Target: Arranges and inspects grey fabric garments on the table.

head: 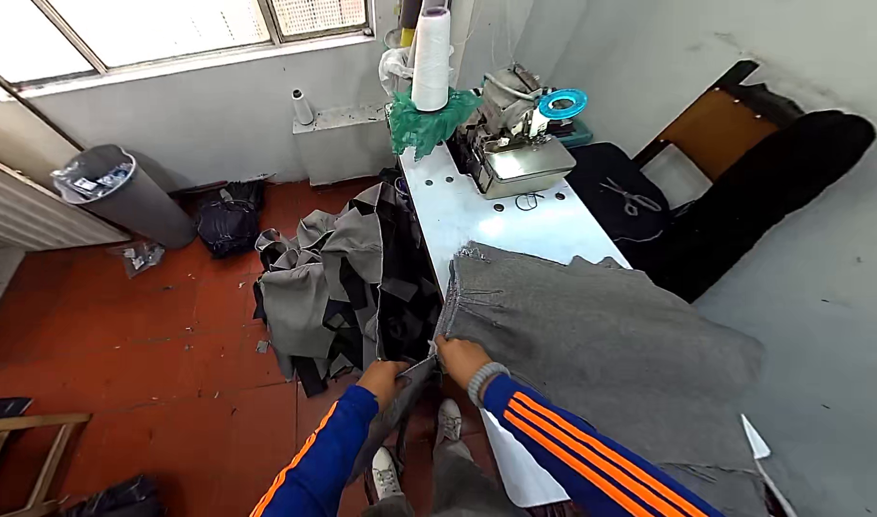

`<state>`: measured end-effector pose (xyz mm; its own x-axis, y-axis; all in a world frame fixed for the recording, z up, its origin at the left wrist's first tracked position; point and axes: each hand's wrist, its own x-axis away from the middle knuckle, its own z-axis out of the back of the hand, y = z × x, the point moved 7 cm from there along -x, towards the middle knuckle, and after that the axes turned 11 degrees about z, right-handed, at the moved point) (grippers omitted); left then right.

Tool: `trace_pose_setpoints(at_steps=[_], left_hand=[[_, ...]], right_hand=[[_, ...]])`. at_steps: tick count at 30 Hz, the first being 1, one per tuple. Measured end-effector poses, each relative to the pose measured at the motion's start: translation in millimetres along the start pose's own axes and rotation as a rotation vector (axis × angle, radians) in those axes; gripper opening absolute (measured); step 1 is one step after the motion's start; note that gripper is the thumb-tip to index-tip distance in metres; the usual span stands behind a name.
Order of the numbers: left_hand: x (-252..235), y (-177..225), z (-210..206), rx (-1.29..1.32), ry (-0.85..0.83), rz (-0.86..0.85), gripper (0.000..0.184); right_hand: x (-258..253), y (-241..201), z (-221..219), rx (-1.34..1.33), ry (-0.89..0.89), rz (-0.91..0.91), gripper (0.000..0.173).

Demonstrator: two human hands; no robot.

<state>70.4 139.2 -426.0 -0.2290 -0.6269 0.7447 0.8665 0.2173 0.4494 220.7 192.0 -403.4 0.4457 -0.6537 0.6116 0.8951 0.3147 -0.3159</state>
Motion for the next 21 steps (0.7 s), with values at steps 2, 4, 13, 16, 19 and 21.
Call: trace_pose_setpoints(at_steps=[2, 4, 13, 16, 19, 21], left_hand=[[24, 9, 17, -0.036, 0.05, -0.046, 0.035], [62, 21, 44, -0.028, 0.105, -0.115, 0.036], [335, 93, 163, 0.146, 0.52, -1.092, 0.032], [384, 71, 187, 0.158, 0.769, -1.08, 0.021], [401, 49, 193, 0.315, 0.928, -0.969, 0.018], [388, 51, 186, 0.419, 0.876, -0.971, 0.019]], right_hand=[[6, 2, 14, -0.076, 0.066, -0.008, 0.041], [25, 7, 29, -0.244, 0.182, 0.112, 0.041], [102, -88, -4, -0.629, 0.26, 0.477, 0.075], [129, -101, -7, -0.688, 0.349, 0.437, 0.039], [219, -41, 32, -0.659, 0.701, 0.431, 0.03], [305, 20, 60, -0.574, 0.917, 0.373, 0.028]])
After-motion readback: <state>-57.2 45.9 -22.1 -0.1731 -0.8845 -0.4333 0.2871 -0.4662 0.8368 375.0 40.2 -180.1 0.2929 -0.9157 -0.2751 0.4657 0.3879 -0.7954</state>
